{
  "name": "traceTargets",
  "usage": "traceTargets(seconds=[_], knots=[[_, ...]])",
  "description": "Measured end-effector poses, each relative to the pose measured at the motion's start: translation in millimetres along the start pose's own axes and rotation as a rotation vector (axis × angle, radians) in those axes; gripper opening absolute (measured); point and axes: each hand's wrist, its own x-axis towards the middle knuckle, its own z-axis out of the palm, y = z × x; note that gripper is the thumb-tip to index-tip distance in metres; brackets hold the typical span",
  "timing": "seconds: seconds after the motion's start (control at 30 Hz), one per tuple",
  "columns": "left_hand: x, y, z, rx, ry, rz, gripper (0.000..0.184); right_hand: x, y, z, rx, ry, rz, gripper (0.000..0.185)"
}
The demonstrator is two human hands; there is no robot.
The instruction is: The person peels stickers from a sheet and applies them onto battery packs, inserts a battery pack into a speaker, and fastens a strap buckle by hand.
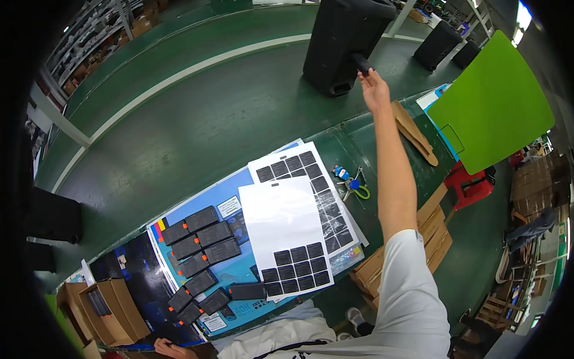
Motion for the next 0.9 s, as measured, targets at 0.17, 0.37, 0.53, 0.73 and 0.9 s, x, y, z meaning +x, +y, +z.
traceTargets(seconds=[0.17,0.37,0.53,0.73,0.9], knots=[[-3.1,-6.3,6.1,-0.022,-0.002,-0.002,0.053,22.1,0.9,-6.1,-0.032,-0.047,-0.016,0.028],[-50.2,-56.0,16.5,-0.152,-0.109,-0.196,0.060,89.6,8.9,-46.6,0.086,-0.082,0.043,0.025],[-27.2,-28.8,7.3,-0.088,-0.168,-0.179,0.024,104.9,1.5,-37.8,0.074,0.153,0.112,0.028],[-29.3,-31.2,10.0,-0.118,-0.128,-0.164,0.019,101.7,-7.2,-18.0,-0.121,0.136,0.180,0.028],[-35.8,-36.5,14.4,-0.183,-0.113,-0.195,0.028,115.4,-31.3,-45.1,-0.192,-0.032,0.380,0.026]])
